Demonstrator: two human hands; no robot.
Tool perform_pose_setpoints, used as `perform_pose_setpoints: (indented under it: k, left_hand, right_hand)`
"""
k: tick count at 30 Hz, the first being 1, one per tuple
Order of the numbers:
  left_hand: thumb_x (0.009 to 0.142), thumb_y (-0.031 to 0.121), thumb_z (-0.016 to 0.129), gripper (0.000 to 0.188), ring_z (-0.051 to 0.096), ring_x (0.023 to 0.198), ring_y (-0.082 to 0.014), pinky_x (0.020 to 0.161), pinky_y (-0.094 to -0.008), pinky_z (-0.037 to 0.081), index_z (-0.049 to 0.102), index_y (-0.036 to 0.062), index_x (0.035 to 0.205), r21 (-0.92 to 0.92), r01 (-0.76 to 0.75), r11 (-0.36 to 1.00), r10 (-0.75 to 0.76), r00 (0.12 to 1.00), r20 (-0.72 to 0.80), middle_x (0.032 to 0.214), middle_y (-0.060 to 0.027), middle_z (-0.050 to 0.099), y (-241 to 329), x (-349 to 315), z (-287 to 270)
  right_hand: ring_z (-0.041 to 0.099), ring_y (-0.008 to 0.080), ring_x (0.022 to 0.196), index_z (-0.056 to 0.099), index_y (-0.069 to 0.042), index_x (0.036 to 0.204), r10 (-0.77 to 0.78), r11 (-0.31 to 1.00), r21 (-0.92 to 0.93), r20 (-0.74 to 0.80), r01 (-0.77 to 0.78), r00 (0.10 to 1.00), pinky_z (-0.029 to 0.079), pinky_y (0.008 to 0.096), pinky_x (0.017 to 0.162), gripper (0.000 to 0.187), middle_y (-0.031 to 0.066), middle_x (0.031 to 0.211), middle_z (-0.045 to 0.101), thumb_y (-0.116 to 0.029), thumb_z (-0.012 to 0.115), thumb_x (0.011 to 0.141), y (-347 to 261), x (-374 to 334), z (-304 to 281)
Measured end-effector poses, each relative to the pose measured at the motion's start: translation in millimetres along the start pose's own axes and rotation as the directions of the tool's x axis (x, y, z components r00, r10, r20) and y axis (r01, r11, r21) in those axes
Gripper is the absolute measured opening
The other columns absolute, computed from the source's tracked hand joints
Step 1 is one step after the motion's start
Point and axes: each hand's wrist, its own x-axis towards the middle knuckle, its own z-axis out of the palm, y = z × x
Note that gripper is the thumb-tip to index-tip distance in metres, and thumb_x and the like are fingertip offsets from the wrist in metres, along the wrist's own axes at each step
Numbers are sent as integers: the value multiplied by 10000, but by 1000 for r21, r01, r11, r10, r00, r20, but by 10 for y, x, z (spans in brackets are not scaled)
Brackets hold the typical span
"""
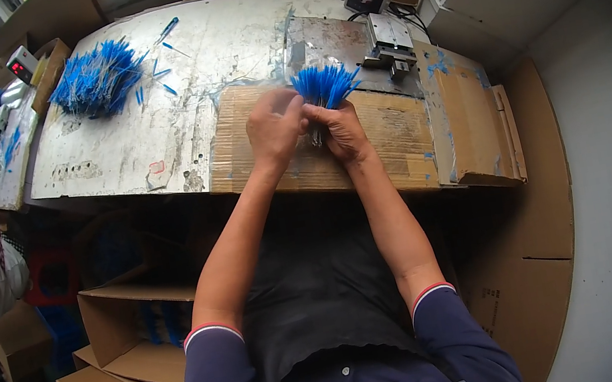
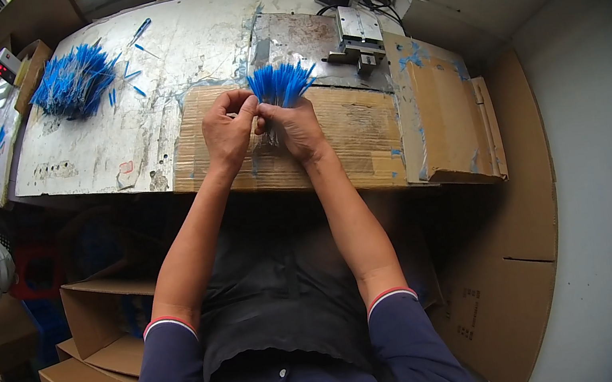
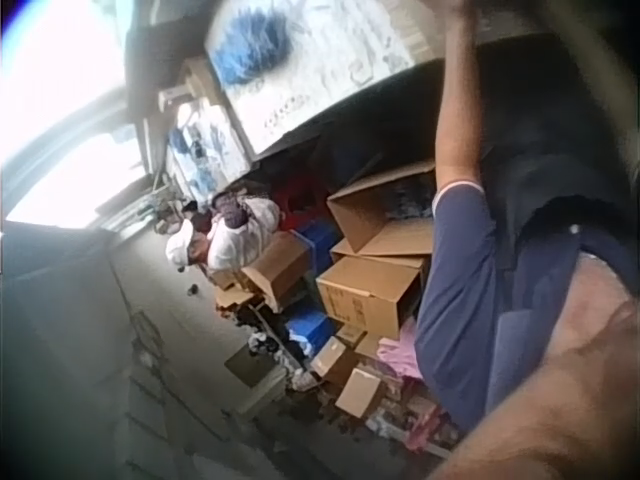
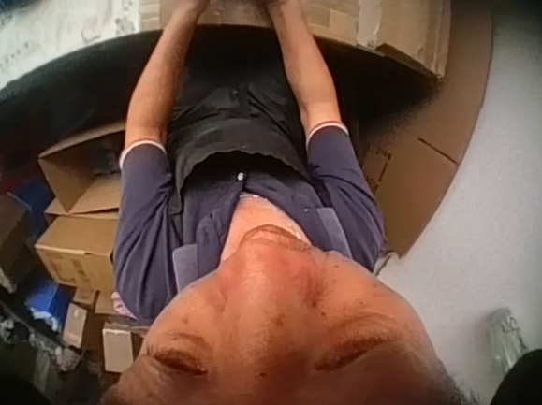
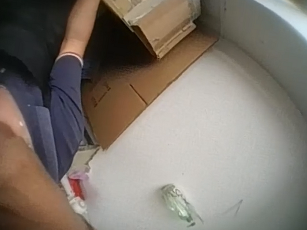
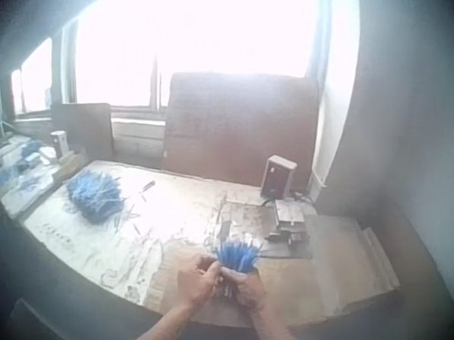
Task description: Bundling blue plastic parts and attaching metal fasteners using a benchtop press in a medical/hygiene product factory.
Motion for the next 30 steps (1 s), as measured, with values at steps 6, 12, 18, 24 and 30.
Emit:
perform_pose_setpoints:
  k: [6,12,18,24,30]
  left_hand:
    - [837,136,772,94,671,721,-175,677,-311,533,746,56,878,325,-253,911,235,967,95,808,-70,680,42,-5,111]
    - [787,206,797,138,644,784,-228,715,-368,512,741,83,813,429,-269,863,242,963,117,799,-70,654,122,-16,126]
    - [786,230,782,149,647,850,-237,759,-375,512,751,88,817,529,-220,820,164,975,152,800,-82,672,161,9,158]
    - [802,254,765,188,685,827,-258,767,-380,535,765,71,846,545,-3,839,-79,989,126,855,-111,711,256,22,194]
    - [832,221,735,179,692,868,-327,790,-434,534,732,45,866,398,-57,916,12,993,115,895,-161,715,186,-30,185]
  right_hand:
    - [667,178,983,647,14,1178,-138,990,1,-53,138,989,547,313,871,264,68,1100,691,-8,682,918,77,1,21]
    - [670,181,1020,663,17,1177,-159,985,-79,-66,154,985,538,301,896,257,77,1128,696,-42,672,928,107,-6,67]
    - [658,150,1003,671,2,1181,-251,952,-200,-69,233,966,527,292,881,262,62,1124,699,-72,663,930,240,55,0]
    - [645,133,998,670,-10,1183,-281,930,-264,-59,256,958,519,277,859,267,58,1119,697,-91,672,929,282,67,-14]
    - [647,125,982,666,-2,1180,-246,953,-198,-73,228,967,525,273,836,269,56,1114,696,-88,678,925,179,-7,27]
